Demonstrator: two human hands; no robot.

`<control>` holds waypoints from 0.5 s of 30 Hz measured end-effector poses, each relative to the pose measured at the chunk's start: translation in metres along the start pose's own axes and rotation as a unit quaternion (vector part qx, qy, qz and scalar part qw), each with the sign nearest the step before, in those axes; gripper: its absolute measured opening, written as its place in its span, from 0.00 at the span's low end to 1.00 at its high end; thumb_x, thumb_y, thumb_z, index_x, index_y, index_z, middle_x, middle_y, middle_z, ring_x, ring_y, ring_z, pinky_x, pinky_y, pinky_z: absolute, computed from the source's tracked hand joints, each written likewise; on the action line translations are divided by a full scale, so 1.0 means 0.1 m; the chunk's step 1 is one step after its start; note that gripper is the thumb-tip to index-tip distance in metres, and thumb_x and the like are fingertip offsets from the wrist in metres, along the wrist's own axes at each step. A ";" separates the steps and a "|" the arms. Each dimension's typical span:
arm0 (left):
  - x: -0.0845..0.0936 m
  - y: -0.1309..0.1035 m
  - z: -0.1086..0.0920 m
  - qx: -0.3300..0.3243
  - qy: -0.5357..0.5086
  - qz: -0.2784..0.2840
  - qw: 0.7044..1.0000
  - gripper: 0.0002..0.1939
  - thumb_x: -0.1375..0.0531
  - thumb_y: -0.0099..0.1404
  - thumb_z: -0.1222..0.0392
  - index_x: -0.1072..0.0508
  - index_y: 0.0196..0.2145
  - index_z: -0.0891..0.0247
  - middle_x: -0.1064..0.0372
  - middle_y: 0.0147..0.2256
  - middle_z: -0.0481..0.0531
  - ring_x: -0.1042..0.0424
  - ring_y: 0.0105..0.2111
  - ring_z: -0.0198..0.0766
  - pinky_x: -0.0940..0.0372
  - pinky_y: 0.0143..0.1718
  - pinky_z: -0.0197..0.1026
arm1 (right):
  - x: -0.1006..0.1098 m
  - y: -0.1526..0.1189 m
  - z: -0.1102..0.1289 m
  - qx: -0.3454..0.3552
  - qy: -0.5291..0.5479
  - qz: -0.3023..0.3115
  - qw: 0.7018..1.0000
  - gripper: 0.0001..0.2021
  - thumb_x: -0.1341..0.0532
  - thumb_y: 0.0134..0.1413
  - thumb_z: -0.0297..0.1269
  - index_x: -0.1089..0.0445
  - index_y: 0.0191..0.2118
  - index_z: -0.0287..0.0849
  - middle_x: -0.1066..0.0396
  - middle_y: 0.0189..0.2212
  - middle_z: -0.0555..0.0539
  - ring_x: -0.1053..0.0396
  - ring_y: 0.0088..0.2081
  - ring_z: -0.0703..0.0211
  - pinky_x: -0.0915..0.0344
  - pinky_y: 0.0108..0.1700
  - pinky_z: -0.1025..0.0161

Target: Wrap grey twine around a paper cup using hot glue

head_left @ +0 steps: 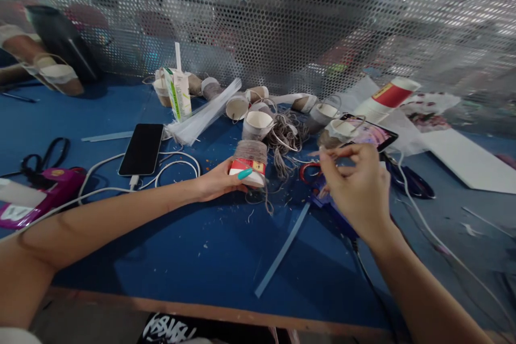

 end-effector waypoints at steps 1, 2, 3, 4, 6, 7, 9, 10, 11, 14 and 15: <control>0.00 0.00 0.00 0.003 0.009 -0.001 1.000 0.35 0.24 0.43 0.51 0.33 0.45 0.66 0.26 0.40 0.58 0.24 0.37 0.41 0.33 0.37 0.40 | 0.00 -0.04 0.03 -0.005 0.074 0.007 0.997 0.16 0.38 0.54 0.48 0.46 0.32 0.47 0.23 0.37 0.43 0.36 0.14 0.65 0.41 0.16 0.63; 0.00 0.00 0.00 0.006 0.019 -0.003 1.000 0.35 0.24 0.43 0.52 0.33 0.45 0.66 0.26 0.40 0.58 0.24 0.37 0.40 0.33 0.37 0.40 | -0.03 -0.10 0.06 -0.012 0.161 0.029 0.986 0.16 0.39 0.55 0.49 0.46 0.31 0.47 0.23 0.42 0.42 0.38 0.12 0.67 0.43 0.14 0.63; 0.00 0.00 0.00 0.008 0.028 -0.007 1.000 0.35 0.24 0.44 0.53 0.34 0.45 0.67 0.26 0.40 0.59 0.24 0.37 0.40 0.33 0.38 0.41 | -0.08 -0.18 0.11 -0.021 0.243 0.062 0.968 0.15 0.41 0.56 0.49 0.46 0.30 0.47 0.23 0.45 0.41 0.40 0.12 0.69 0.44 0.12 0.64; -0.01 0.00 0.00 0.009 0.034 -0.012 0.999 0.34 0.24 0.44 0.54 0.34 0.45 0.67 0.26 0.40 0.59 0.24 0.37 0.40 0.33 0.39 0.41 | -0.15 -0.28 0.15 -0.039 0.308 0.101 0.945 0.14 0.42 0.57 0.49 0.45 0.30 0.47 0.24 0.49 0.41 0.41 0.11 0.70 0.45 0.10 0.64; -0.01 -0.01 0.00 0.009 0.030 -0.026 0.999 0.34 0.25 0.45 0.55 0.35 0.44 0.66 0.26 0.40 0.58 0.23 0.36 0.40 0.32 0.40 0.43 | -0.32 -0.48 0.22 -0.087 0.389 0.182 0.899 0.15 0.43 0.58 0.49 0.45 0.29 0.46 0.25 0.51 0.42 0.42 0.10 0.71 0.47 0.07 0.66; -0.01 -0.01 0.00 0.009 0.021 -0.033 0.999 0.33 0.24 0.45 0.55 0.36 0.44 0.65 0.26 0.39 0.57 0.23 0.36 0.40 0.32 0.41 0.44 | -0.40 -0.58 0.24 -0.108 0.410 0.217 0.879 0.16 0.44 0.58 0.50 0.46 0.28 0.46 0.23 0.48 0.41 0.43 0.10 0.71 0.48 0.07 0.67; -0.02 -0.01 0.00 0.008 -0.002 -0.046 0.999 0.34 0.24 0.43 0.56 0.36 0.43 0.64 0.26 0.39 0.55 0.23 0.36 0.40 0.32 0.42 0.45 | -0.54 -0.72 0.25 -0.138 0.424 0.271 0.853 0.17 0.44 0.57 0.51 0.46 0.26 0.46 0.21 0.41 0.41 0.44 0.10 0.70 0.49 0.07 0.68; -0.03 -0.02 0.00 0.007 -0.013 -0.051 0.999 0.35 0.23 0.41 0.56 0.36 0.43 0.64 0.27 0.39 0.54 0.23 0.36 0.40 0.32 0.42 0.45 | -0.59 -0.76 0.23 -0.147 0.425 0.285 0.847 0.18 0.44 0.57 0.52 0.46 0.26 0.46 0.21 0.37 0.43 0.43 0.10 0.70 0.49 0.07 0.69; -0.03 -0.02 0.00 0.006 -0.021 -0.055 0.998 0.36 0.23 0.40 0.55 0.36 0.43 0.64 0.27 0.39 0.54 0.24 0.36 0.40 0.32 0.42 0.45 | -0.63 -0.78 0.21 -0.154 0.425 0.292 0.842 0.19 0.44 0.57 0.53 0.47 0.26 0.46 0.21 0.32 0.45 0.43 0.10 0.69 0.49 0.07 0.69; -0.05 -0.03 -0.01 0.009 -0.024 -0.052 0.998 0.38 0.23 0.37 0.52 0.37 0.41 0.64 0.27 0.38 0.54 0.23 0.36 0.40 0.32 0.41 0.44 | -0.67 -0.77 0.14 -0.166 0.447 0.288 0.831 0.19 0.44 0.57 0.53 0.47 0.25 0.46 0.24 0.26 0.49 0.43 0.10 0.68 0.48 0.07 0.70; -0.06 -0.02 -0.02 0.009 -0.022 -0.046 0.999 0.38 0.23 0.37 0.51 0.37 0.41 0.63 0.27 0.38 0.54 0.23 0.35 0.41 0.32 0.40 0.45 | -0.67 -0.75 0.13 -0.169 0.460 0.283 0.824 0.19 0.45 0.58 0.53 0.47 0.25 0.46 0.24 0.27 0.48 0.43 0.09 0.69 0.48 0.07 0.70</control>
Point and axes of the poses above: each hand's wrist, its own y-axis towards the middle knuckle, its own x-axis out of the back of the hand, z = x × y, the point moved 6 cm from there along y, towards the middle knuckle
